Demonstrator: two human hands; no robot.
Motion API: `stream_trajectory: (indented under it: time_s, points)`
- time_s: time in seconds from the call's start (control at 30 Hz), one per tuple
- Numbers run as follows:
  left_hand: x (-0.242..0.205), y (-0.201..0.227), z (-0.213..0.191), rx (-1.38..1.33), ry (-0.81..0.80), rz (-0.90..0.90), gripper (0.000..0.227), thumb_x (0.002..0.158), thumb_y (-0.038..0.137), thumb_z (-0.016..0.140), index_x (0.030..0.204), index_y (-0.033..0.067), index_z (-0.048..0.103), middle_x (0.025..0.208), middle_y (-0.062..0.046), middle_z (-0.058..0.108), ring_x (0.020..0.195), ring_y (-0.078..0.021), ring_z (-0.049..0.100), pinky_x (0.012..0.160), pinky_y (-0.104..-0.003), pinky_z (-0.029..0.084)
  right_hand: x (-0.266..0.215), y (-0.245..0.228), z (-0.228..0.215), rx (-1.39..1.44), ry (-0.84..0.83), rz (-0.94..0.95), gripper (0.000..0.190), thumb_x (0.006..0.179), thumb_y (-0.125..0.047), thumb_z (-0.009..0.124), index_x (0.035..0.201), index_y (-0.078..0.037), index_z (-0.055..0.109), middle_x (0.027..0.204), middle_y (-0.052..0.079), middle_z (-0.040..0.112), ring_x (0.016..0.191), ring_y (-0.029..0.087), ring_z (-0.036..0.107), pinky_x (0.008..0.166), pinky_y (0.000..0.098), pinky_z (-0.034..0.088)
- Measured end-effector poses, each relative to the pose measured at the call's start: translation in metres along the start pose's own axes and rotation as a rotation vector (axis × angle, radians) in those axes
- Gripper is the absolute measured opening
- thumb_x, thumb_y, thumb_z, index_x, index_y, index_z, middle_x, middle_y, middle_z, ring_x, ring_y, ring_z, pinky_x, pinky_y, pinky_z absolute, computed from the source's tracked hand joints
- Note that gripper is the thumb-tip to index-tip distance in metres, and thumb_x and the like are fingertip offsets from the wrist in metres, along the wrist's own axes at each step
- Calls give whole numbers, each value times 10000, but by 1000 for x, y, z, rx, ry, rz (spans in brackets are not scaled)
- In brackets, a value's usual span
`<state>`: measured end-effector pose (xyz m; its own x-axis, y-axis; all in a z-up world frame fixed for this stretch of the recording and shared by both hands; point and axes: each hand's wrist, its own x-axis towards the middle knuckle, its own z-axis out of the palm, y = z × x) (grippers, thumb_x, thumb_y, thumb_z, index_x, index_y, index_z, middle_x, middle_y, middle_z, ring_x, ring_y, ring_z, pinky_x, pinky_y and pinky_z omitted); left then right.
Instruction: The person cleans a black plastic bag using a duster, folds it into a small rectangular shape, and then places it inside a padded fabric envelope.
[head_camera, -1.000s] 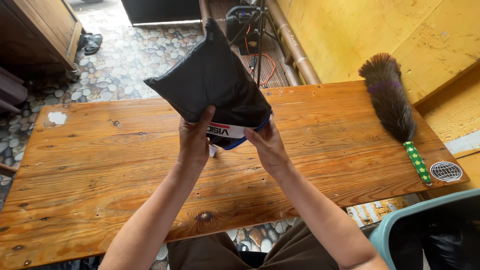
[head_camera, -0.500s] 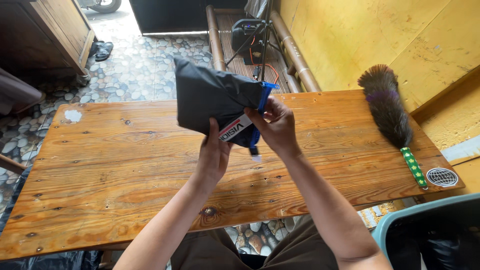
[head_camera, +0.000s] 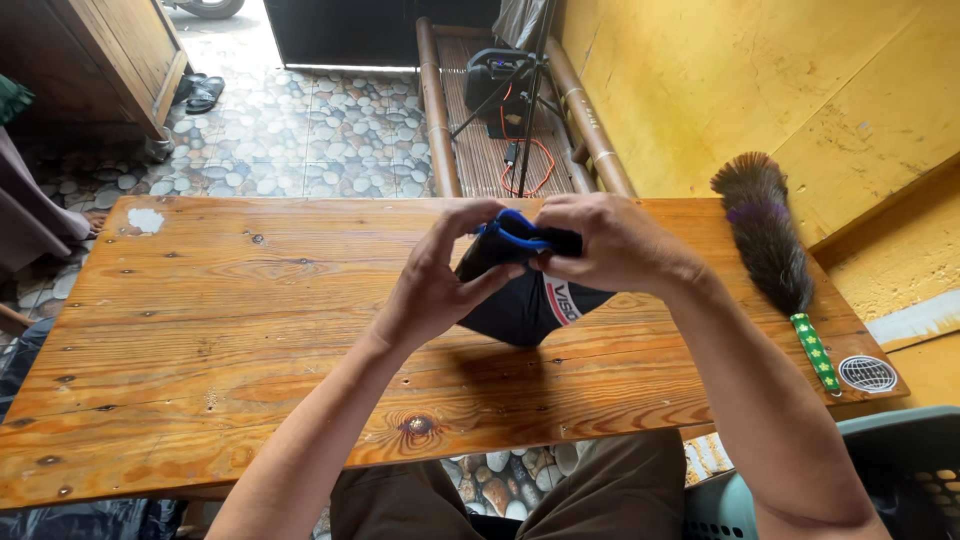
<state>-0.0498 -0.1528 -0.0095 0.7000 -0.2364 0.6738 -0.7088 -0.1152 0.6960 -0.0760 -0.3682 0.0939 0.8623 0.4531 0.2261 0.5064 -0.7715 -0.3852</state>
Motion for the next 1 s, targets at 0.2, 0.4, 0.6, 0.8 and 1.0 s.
stream_trajectory:
  time_s: [0.2, 0.4, 0.6, 0.8, 1.0]
  points:
    - [3, -21, 11, -243, -26, -64, 517, 806, 259, 899, 1272, 194, 685, 1089, -60, 757, 1059, -230, 726, 990, -394, 527, -3, 4, 5, -77, -58, 34, 214, 796, -212, 755, 999, -151, 729, 879, 56, 711, 820, 348, 704, 699, 449, 556]
    - [3, -40, 11, -419, -49, -102, 391, 845, 136, 870, 1205, 141, 717, 1091, -69, 768, 1091, -186, 722, 1023, -368, 529, -2, -9, 9, -158, -23, 15, 246, 820, -276, 756, 1035, -163, 717, 887, 50, 705, 841, 345, 707, 687, 458, 557]
    - [0, -40, 7, -612, -44, -176, 268, 894, 51, 808, 1149, 90, 735, 1069, -66, 764, 1073, -123, 689, 1011, -342, 541, -9, -9, 16, -191, 66, 3, 343, 851, -323, 797, 1123, -164, 659, 933, 67, 749, 894, 338, 743, 731, 466, 580]
    - [-5, -47, 8, -711, -23, -174, 199, 928, 15, 759, 1122, 35, 718, 1078, -112, 749, 1082, -145, 669, 991, -358, 558, -15, -1, 28, -209, 123, 17, 412, 858, -373, 829, 1082, -180, 543, 927, 83, 769, 861, 332, 756, 712, 441, 576]
    - [-17, -42, 1, -664, -29, -175, 203, 943, 33, 742, 1143, 50, 711, 1105, -109, 742, 1087, -145, 675, 980, -347, 563, -20, -22, 23, -193, 98, -28, 313, 867, -290, 799, 1072, -179, 590, 931, 107, 760, 862, 317, 757, 756, 420, 582]
